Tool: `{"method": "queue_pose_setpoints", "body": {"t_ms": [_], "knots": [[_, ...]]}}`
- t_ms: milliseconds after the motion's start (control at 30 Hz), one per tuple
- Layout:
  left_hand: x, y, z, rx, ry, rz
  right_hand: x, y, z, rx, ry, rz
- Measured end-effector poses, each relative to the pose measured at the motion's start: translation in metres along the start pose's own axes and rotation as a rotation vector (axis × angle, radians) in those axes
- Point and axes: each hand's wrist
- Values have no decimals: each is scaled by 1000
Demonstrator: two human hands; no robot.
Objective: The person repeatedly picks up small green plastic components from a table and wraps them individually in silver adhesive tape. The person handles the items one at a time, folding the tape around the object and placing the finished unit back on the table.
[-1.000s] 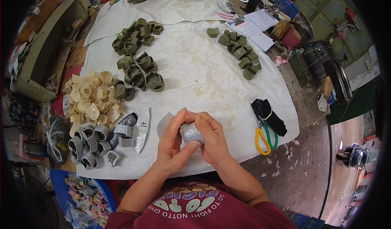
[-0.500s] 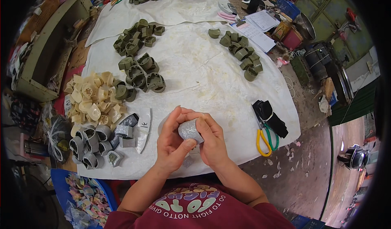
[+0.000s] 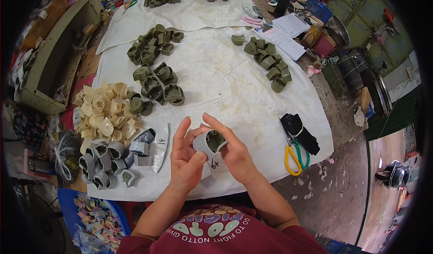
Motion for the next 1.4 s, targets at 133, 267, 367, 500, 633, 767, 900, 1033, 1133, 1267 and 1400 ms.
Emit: {"method": "queue_pose_setpoints", "body": {"t_ms": [133, 267, 367, 500, 633, 767, 900, 1033, 1133, 1267, 1400], "knots": [[3, -1, -1, -61, 9, -75, -2, 13, 3, 976, 329, 220], [2, -2, -2, -47, 70, -160, -4, 18, 3, 1186, 345, 318], [2, 4, -10, 48, 160, -37, -2, 15, 4, 640, 120, 189], [1, 7, -8, 10, 188, 32, -2, 9, 11, 204, -119, 135], [1, 2, -12, 133, 270, 49, -4, 18, 5, -108, -282, 125], [-1, 5, -15, 364, 376, 110, 0, 23, 11, -126, -358, 168], [2, 19, -9, 415, 444, 196, 2, 35, 3, -312, -480, 257], [4, 24, -9, 285, 506, 217, -5, 38, 3, -146, -405, 377], [2, 24, -12, 210, 546, 117, -9, 38, 1, 188, -303, 259], [-3, 17, -17, -24, 491, -175, -10, 14, 11, 920, 175, 292], [4, 22, -14, -661, 204, -204, 0, 8, -2, 815, 109, 38]]}}
Point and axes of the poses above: each hand's wrist, its own x-axis away from the middle knuckle, its own y-axis out of the back of the hand, z = x × y, and after that the axes turned 8 degrees about y, right-handed
